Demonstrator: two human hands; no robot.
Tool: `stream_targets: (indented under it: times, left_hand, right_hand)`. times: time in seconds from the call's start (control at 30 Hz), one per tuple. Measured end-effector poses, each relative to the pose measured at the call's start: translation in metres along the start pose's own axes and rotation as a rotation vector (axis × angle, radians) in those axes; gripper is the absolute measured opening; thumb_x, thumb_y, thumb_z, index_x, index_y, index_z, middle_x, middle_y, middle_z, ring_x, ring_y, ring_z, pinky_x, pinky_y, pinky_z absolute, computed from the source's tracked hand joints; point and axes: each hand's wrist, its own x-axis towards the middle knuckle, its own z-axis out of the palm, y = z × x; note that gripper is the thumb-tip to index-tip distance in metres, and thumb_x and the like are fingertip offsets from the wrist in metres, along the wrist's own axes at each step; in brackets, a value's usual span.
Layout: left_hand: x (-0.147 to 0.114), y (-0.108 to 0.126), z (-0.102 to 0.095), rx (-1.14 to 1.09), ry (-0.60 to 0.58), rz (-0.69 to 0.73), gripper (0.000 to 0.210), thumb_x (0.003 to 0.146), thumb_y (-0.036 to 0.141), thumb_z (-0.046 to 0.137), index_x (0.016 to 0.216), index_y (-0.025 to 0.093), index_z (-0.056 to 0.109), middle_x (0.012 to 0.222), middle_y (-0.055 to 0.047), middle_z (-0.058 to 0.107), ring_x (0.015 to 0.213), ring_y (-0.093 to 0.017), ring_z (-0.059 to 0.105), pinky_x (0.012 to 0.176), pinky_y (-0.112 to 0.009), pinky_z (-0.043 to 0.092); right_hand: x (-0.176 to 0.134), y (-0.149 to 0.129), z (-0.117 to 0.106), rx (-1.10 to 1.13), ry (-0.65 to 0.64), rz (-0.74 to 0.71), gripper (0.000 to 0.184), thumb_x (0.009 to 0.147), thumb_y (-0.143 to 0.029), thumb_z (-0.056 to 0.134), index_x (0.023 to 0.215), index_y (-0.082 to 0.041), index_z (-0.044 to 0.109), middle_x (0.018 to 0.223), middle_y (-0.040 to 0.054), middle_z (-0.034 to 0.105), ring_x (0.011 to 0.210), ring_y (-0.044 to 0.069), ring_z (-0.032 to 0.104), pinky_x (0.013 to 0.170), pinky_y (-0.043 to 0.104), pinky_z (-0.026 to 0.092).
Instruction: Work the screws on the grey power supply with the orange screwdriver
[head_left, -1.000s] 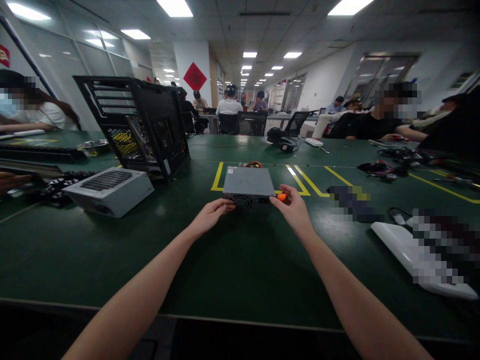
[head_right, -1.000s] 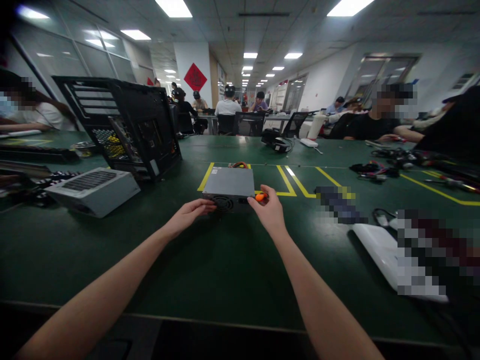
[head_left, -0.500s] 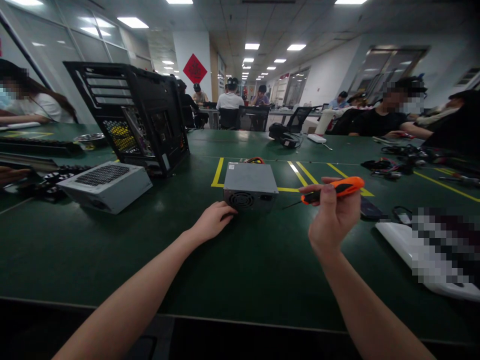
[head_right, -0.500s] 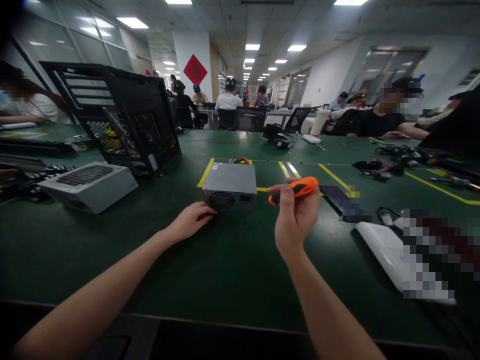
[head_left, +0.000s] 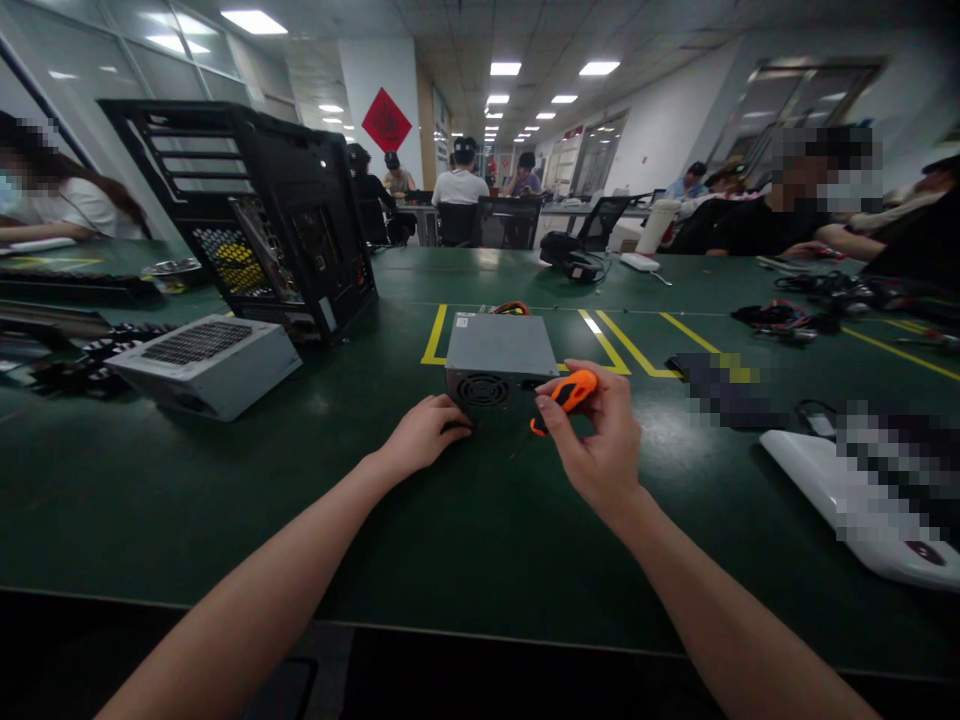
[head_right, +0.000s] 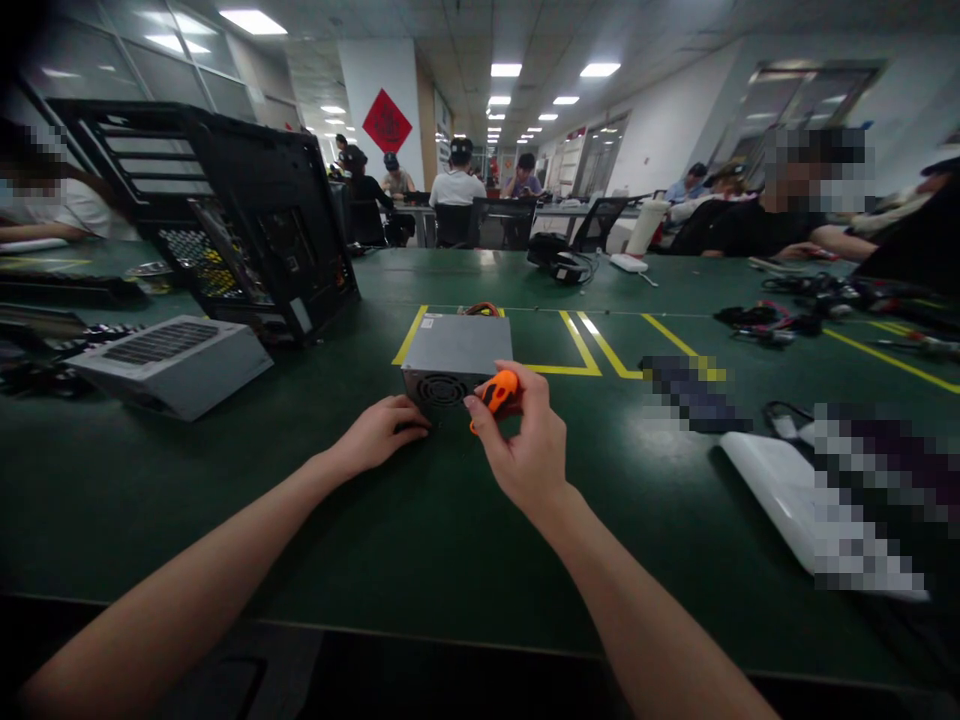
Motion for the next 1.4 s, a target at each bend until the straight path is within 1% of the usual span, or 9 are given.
stream_targets:
  times: [0.17,0.43,0.53,0.63,0.77,0.87,1.03,1.13,1.4]
  left_hand:
    - [-0.001,0.003,-0.002,-0.003,-0.034,-0.014,0.014,0.08,0.026,0.054,0.087,0.021,0.064,0.098,-0.005,0.057,0.092,-0.02,0.052,0.082,-0.035,0.043]
    - [-0.004,0.0,-0.001,0.003,0.002,0.003,0.013,0.081,0.026,0.052,0.088,0.02,0.06,0.094,-0.004,0.055,0.087,-0.019,0.052,0.077,-0.033,0.043]
    - [-0.005,0.0,-0.001,0.002,0.008,-0.009,0.011,0.081,0.026,0.053,0.085,0.019,0.059,0.09,-0.004,0.054,0.085,-0.018,0.052,0.075,-0.032,0.043]
    - [-0.005,0.001,-0.002,-0.043,0.017,-0.045,0.008,0.081,0.024,0.051,0.082,0.018,0.056,0.089,-0.004,0.055,0.083,-0.017,0.053,0.073,-0.03,0.043]
    - [-0.004,0.006,-0.005,-0.263,0.084,-0.145,0.006,0.083,0.022,0.048,0.086,0.019,0.052,0.081,0.0,0.058,0.073,-0.014,0.054,0.064,-0.026,0.042]
    - [-0.005,0.014,-0.007,-0.349,0.141,-0.096,0.007,0.081,0.023,0.052,0.086,0.019,0.055,0.082,0.0,0.059,0.074,-0.012,0.055,0.065,-0.025,0.042]
    - [-0.009,0.025,-0.009,-0.272,0.16,0.041,0.011,0.078,0.016,0.054,0.088,0.019,0.059,0.087,0.0,0.057,0.075,-0.011,0.053,0.064,-0.024,0.042]
    - [-0.012,0.028,-0.01,-0.206,0.159,0.1,0.016,0.078,0.012,0.052,0.09,0.019,0.058,0.091,-0.001,0.055,0.079,-0.011,0.053,0.067,-0.024,0.043]
    - [-0.015,0.037,-0.014,-0.014,0.129,0.134,0.025,0.077,0.011,0.049,0.1,0.019,0.048,0.091,-0.001,0.053,0.08,-0.013,0.051,0.067,-0.025,0.044]
  right_hand:
    - [0.0,0.006,0.003,-0.084,-0.061,-0.038,0.049,0.079,-0.029,0.055,0.124,-0.025,0.037,0.097,0.004,0.062,0.078,0.017,0.063,0.065,0.031,0.053]
    - [-0.001,0.003,0.003,-0.229,-0.169,-0.186,0.06,0.079,-0.023,0.053,0.133,-0.027,0.027,0.119,0.0075,0.055,0.088,0.02,0.063,0.075,0.035,0.052]
    - [-0.003,-0.003,0.003,-0.218,-0.231,-0.272,0.063,0.079,-0.019,0.052,0.135,-0.027,0.023,0.12,0.0074,0.055,0.089,0.019,0.062,0.076,0.033,0.052]
    - [-0.006,-0.006,0.003,-0.229,-0.266,-0.316,0.063,0.08,-0.019,0.052,0.135,-0.027,0.023,0.115,0.0073,0.058,0.079,0.016,0.063,0.068,0.03,0.054]
    - [-0.009,-0.005,0.003,-0.207,-0.191,-0.342,0.067,0.079,-0.019,0.056,0.136,-0.028,0.022,0.109,0.006,0.06,0.081,0.018,0.064,0.072,0.033,0.055]
    - [-0.009,-0.004,0.002,-0.126,-0.08,-0.33,0.072,0.076,-0.015,0.059,0.135,-0.03,0.022,0.118,0.0078,0.055,0.086,0.019,0.064,0.076,0.036,0.055]
    - [-0.007,-0.005,-0.001,0.006,0.068,-0.461,0.08,0.067,-0.004,0.065,0.133,-0.028,0.026,0.104,0.0043,0.06,0.079,0.018,0.065,0.07,0.037,0.057]
    - [-0.007,-0.01,-0.001,0.046,0.075,-0.518,0.081,0.065,0.0,0.065,0.133,-0.025,0.029,0.096,0.0029,0.063,0.076,0.016,0.065,0.066,0.031,0.057]
    - [-0.011,-0.013,0.006,0.1,0.041,-0.565,0.08,0.063,0.001,0.067,0.131,-0.026,0.033,0.102,0.0057,0.064,0.081,0.017,0.066,0.061,0.029,0.058]
